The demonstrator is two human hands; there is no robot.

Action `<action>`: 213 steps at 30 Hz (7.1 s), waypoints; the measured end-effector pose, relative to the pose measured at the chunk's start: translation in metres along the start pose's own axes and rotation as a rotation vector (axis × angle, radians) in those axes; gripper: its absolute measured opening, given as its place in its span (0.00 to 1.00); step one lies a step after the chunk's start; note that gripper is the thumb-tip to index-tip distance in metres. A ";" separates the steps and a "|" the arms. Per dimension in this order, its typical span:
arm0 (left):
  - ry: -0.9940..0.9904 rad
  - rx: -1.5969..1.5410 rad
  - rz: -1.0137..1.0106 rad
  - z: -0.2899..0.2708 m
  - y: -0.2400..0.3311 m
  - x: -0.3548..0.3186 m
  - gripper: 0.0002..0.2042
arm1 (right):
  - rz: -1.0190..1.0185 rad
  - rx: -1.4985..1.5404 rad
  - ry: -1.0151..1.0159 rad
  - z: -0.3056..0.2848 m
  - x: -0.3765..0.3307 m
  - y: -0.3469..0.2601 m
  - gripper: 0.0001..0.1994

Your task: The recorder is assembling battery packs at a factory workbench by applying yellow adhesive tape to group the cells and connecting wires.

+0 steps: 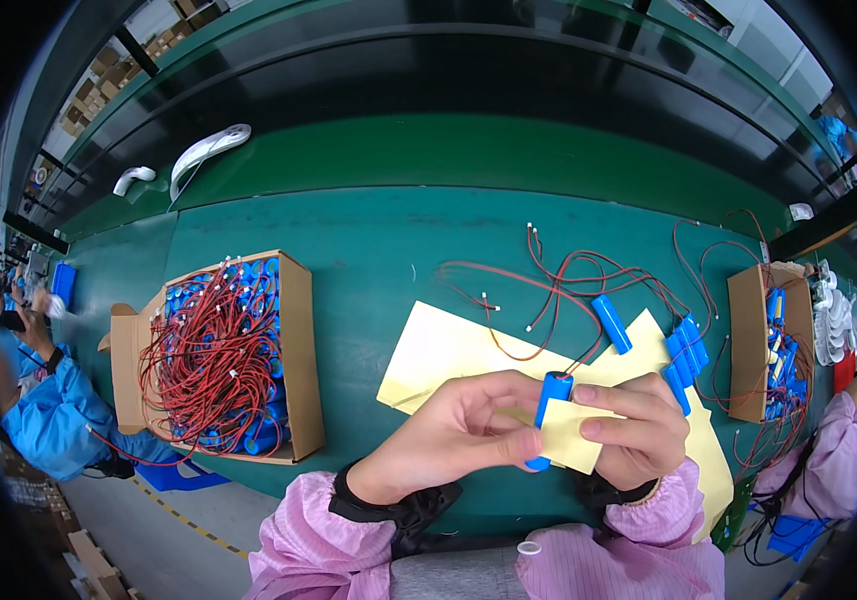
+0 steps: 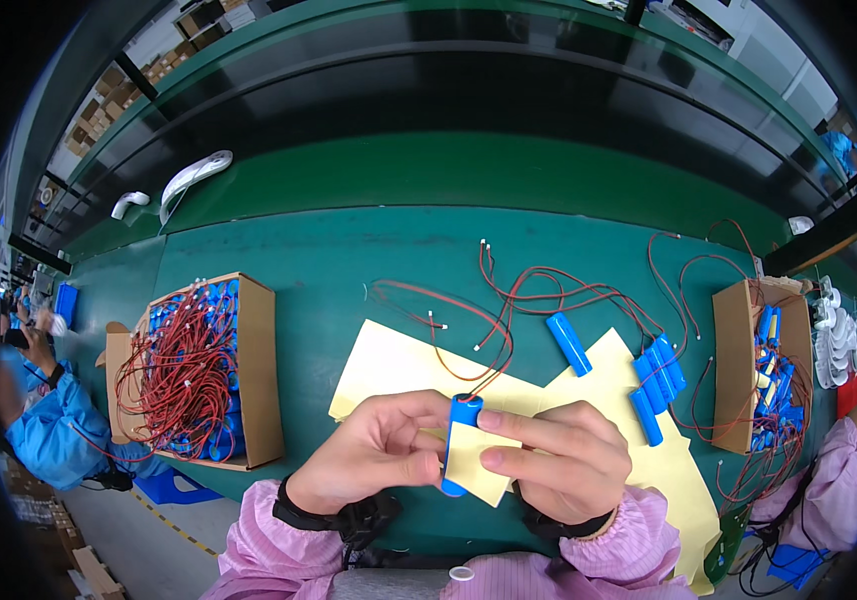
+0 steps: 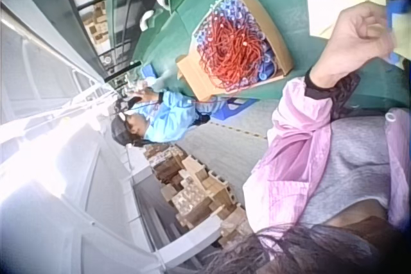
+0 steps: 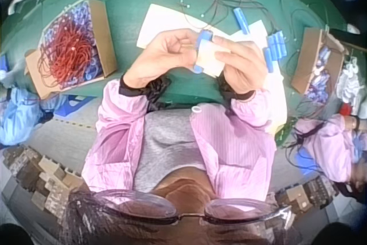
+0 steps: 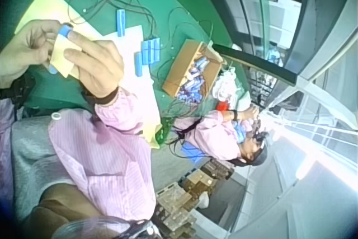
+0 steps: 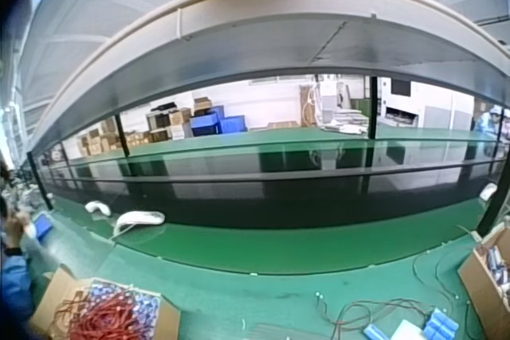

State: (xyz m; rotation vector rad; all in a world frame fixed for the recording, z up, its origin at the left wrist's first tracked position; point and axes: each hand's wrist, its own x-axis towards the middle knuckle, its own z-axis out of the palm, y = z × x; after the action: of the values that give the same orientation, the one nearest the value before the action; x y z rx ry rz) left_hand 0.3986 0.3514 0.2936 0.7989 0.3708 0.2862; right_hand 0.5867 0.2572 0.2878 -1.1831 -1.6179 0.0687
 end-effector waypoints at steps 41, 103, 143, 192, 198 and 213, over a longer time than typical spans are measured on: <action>-0.351 0.917 0.241 0.029 -0.027 -0.003 0.17 | 0.395 0.569 -0.291 -0.072 0.024 -0.053 0.43; 0.151 0.171 0.060 -0.004 0.007 -0.005 0.13 | 0.546 0.544 -0.479 -0.020 0.029 -0.022 0.08; 0.167 0.014 -0.174 0.021 0.004 0.000 0.24 | 0.430 0.684 -0.066 0.012 -0.006 -0.004 0.26; 0.099 0.010 -0.124 0.019 -0.005 0.006 0.22 | 0.623 0.744 -0.025 0.019 -0.006 -0.006 0.24; 0.096 -0.014 -0.116 0.019 -0.005 0.006 0.22 | 0.604 0.715 -0.018 0.020 -0.009 -0.004 0.26; 0.115 0.019 -0.142 0.021 0.000 0.007 0.21 | 0.568 0.626 -0.019 0.021 -0.005 -0.010 0.25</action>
State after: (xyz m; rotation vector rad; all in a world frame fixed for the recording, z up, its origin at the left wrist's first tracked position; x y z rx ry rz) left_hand 0.4138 0.3400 0.3055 0.7728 0.5361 0.1965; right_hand 0.5639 0.2587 0.2810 -1.0945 -1.0988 0.8850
